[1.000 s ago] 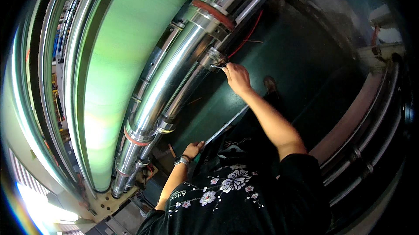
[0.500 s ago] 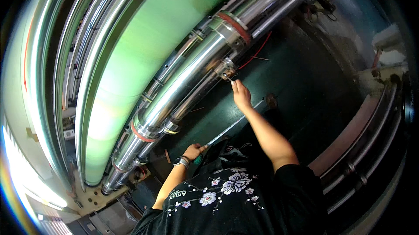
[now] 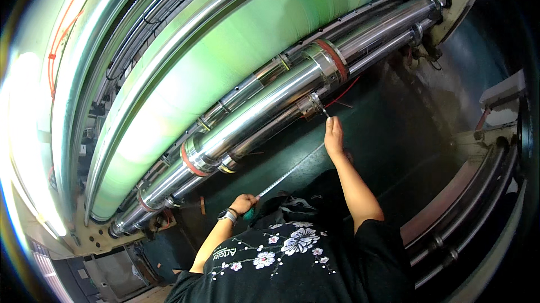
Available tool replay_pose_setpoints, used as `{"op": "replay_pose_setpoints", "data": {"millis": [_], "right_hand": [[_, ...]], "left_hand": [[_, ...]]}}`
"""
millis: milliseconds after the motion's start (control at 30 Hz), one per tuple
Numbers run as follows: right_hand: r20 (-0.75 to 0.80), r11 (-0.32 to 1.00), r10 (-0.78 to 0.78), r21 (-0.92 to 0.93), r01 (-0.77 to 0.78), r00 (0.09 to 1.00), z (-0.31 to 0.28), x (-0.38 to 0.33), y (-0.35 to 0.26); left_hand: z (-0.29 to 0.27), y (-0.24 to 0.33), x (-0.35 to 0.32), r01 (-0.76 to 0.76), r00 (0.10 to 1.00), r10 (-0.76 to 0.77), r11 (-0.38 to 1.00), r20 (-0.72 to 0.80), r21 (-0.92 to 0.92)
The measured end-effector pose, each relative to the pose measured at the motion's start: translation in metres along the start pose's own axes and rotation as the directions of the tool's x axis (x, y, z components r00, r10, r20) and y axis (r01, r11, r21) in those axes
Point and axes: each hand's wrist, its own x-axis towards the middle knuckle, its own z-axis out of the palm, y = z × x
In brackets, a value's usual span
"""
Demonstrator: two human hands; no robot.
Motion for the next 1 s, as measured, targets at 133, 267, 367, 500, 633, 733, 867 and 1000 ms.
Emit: {"op": "replay_pose_setpoints", "data": {"millis": [133, 267, 367, 500, 633, 733, 867, 1000], "right_hand": [[-0.040, 0.984, -0.012, 0.178, 0.019, 0.999, -0.028, 0.031, -0.055], [-0.025, 0.973, -0.008, 0.229, 0.014, 1.000, -0.028, 0.052, -0.066], [0.050, 0.898, 0.044, 0.435, -0.061, 0.998, -0.020, 0.052, -0.059], [0.306, 0.628, 0.111, 0.715, -0.305, 0.945, -0.020, 0.043, -0.065], [0.384, 0.554, 0.084, 0.749, -0.363, 0.920, -0.030, 0.041, -0.083], [0.169, 0.937, -0.134, 0.343, 0.069, 0.977, -0.051, 0.049, -0.093], [0.059, 0.724, -0.688, -0.027, 0.690, 0.724, -0.076, 0.130, -0.131], [0.342, 0.575, -0.756, -0.064, 0.816, 0.559, -0.061, 0.200, -0.150]], "left_hand": [[0.018, -0.029, 0.005, 0.015, 1.000, -0.015, 1.000, -0.015, -0.018], [0.035, -0.050, 0.010, 0.033, 0.998, -0.035, 0.998, -0.044, -0.050], [0.046, -0.048, 0.010, 0.071, 0.995, -0.080, 0.989, -0.063, -0.126], [0.054, -0.046, 0.004, 0.072, 0.995, -0.079, 0.990, -0.057, -0.118], [0.070, -0.071, 0.012, 0.097, 0.990, -0.112, 0.983, -0.090, -0.153], [0.079, -0.077, 0.011, 0.129, 0.979, -0.159, 0.968, -0.125, -0.217], [0.091, -0.083, 0.011, 0.157, 0.972, -0.187, 0.967, -0.143, -0.201], [0.108, -0.064, 0.023, 0.173, 0.960, -0.223, 0.947, -0.167, -0.272]]}}
